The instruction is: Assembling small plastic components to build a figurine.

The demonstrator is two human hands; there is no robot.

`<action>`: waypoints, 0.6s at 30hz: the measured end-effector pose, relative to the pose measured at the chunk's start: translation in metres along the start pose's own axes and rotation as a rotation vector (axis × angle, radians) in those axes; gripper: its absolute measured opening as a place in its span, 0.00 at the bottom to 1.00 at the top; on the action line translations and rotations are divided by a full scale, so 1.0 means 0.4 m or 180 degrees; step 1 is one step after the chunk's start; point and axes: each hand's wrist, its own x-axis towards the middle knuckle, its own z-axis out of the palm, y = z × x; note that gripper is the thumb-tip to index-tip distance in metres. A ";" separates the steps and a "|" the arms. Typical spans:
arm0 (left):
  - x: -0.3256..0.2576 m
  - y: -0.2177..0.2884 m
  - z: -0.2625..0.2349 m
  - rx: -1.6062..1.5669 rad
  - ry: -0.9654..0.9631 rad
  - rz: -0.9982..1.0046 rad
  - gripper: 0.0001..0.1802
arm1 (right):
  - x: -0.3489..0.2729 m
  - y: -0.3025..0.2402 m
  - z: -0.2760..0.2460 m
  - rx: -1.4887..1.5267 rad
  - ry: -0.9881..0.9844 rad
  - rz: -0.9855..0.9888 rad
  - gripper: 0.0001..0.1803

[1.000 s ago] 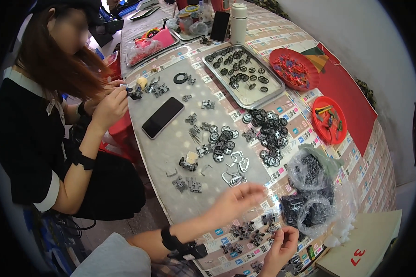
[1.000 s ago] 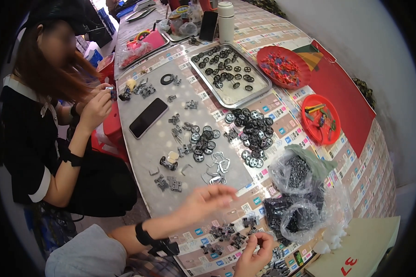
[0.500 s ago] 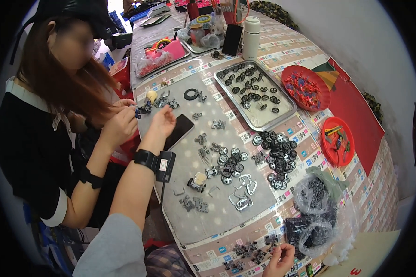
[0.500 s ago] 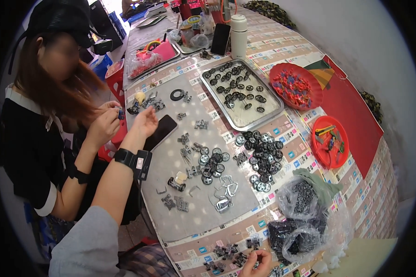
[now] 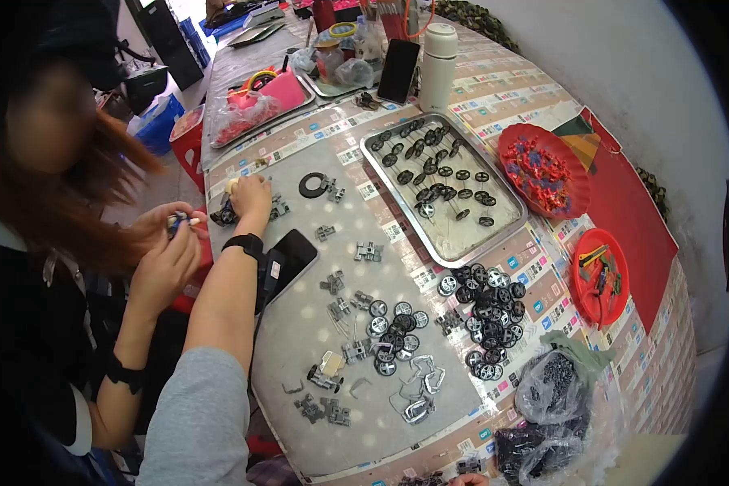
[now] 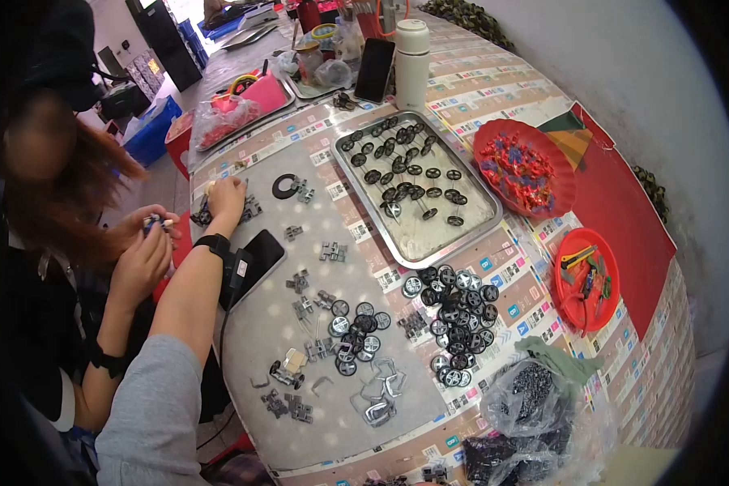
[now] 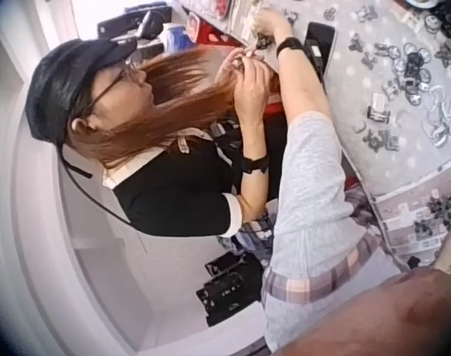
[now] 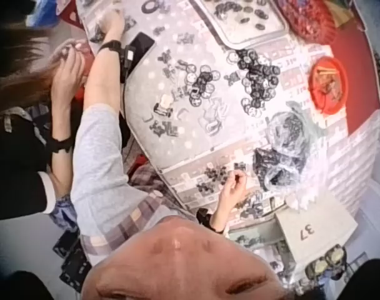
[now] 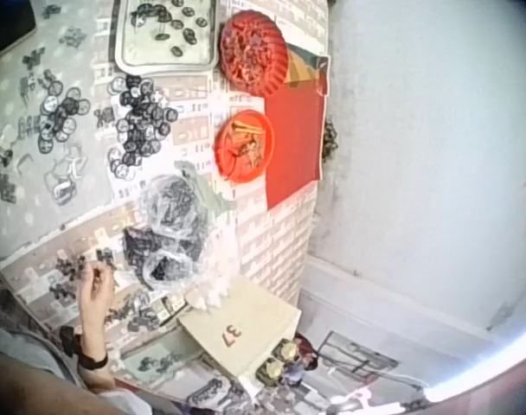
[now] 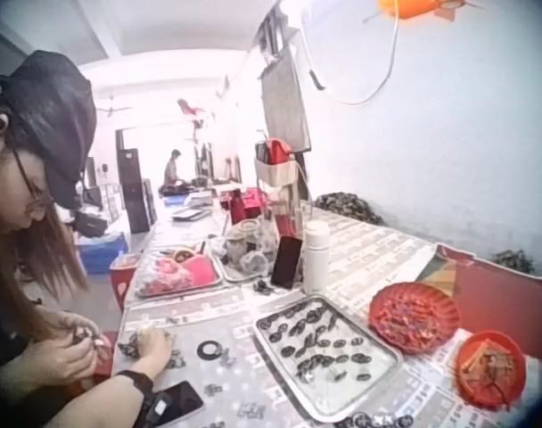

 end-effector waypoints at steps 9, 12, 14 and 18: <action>0.042 0.041 0.045 0.0681 -0.0093 0.0006 0.14 | 0.027 -0.067 0.046 0.0209 -0.0166 0.0215 0.07; 0.036 0.057 0.028 0.0445 0.0025 -0.0012 0.13 | 0.029 -0.084 0.048 0.0411 -0.0141 0.0302 0.07; 0.014 0.060 0.006 0.0123 0.0109 -0.0018 0.12 | 0.016 -0.084 0.044 0.0569 -0.0105 0.0296 0.06; -0.078 0.080 -0.074 -0.3022 0.0238 0.0507 0.06 | -0.023 -0.079 0.031 0.0414 -0.0122 0.0094 0.06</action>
